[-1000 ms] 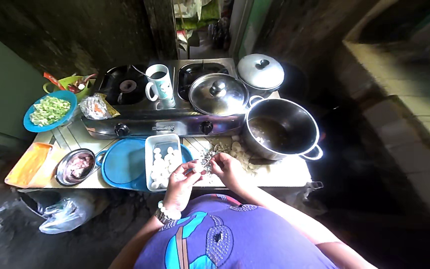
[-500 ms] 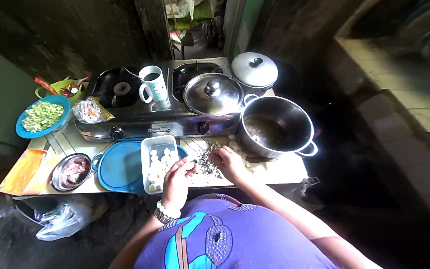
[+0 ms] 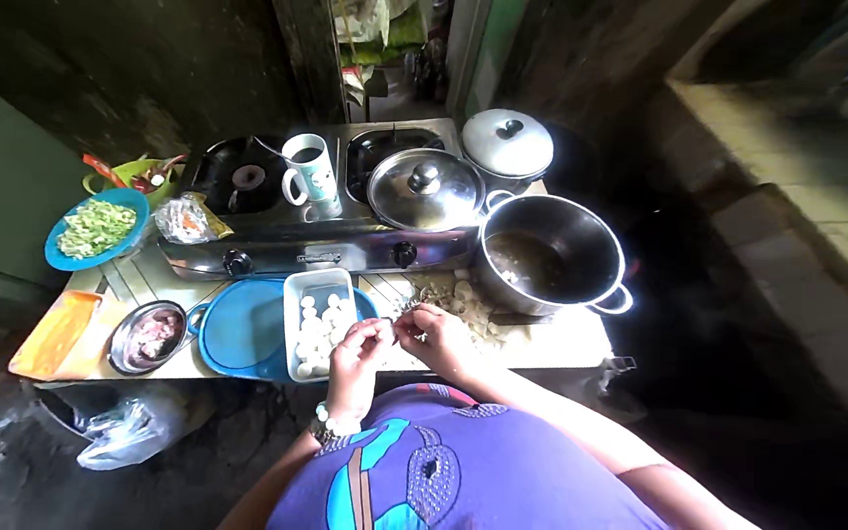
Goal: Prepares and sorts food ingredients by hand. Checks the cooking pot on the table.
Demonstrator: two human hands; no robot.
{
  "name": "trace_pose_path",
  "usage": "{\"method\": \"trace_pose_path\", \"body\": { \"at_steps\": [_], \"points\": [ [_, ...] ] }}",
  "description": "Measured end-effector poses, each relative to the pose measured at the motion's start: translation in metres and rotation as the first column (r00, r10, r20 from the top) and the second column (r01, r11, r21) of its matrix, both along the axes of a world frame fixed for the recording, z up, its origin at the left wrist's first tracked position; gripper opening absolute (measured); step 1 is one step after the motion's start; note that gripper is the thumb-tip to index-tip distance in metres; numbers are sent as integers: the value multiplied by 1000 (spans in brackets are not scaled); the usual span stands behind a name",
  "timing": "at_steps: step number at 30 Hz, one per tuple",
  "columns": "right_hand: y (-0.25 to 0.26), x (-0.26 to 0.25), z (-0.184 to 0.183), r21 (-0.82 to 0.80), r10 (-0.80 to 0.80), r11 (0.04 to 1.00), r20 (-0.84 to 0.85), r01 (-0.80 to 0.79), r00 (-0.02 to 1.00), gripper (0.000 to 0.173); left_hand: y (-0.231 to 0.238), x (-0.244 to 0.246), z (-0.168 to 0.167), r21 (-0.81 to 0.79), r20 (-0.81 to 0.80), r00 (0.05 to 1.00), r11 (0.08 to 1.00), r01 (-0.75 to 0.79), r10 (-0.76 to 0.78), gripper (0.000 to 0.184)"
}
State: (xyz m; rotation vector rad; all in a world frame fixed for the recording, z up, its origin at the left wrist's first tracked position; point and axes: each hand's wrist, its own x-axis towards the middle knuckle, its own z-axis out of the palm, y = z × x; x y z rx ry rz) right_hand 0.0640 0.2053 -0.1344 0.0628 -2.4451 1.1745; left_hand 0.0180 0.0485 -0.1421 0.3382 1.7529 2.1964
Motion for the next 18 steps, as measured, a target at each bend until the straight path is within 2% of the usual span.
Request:
{"method": "trace_pose_path", "body": {
  "at_steps": [3, 6, 8, 10, 12, 14, 16, 18],
  "points": [
    [-4, 1, 0, 59, -29, 998, 35, 27, 999, 16, 1, 2, -1, -7, 3, 1000, 1000, 0, 0, 15],
    [-4, 1, 6, 23, -27, 999, 144, 24, 989, 18, -1, 1, 1, 8, 36, 999, 999, 31, -32, 16],
    [-3, 1, 13, -81, 10, 997, 271, 13, 962, 22, 0, 0, 7, 57, 122, 991, 997, 51, -58, 18],
    [0, 0, 15, -278, 104, 960, 394, 10, 913, 22, -1, -1, 12, 125, 210, 974, 990, 60, -86, 21],
    [2, -1, 17, -522, 229, 850, 474, 62, 850, 18, -3, -3, 13, 185, 270, 955, 980, 72, -121, 23],
    [3, 0, 17, -685, 306, 715, 484, 138, 820, 15, -4, -4, 12, 236, 307, 940, 969, 78, -151, 23],
    [4, 1, 17, -700, 295, 694, 486, 165, 823, 14, -5, -5, 11, 281, 334, 927, 957, 78, -173, 24],
    [6, 1, 17, -610, 230, 779, 490, 142, 841, 14, -5, -5, 9, 309, 362, 915, 949, 65, -180, 26]
  ]
}}
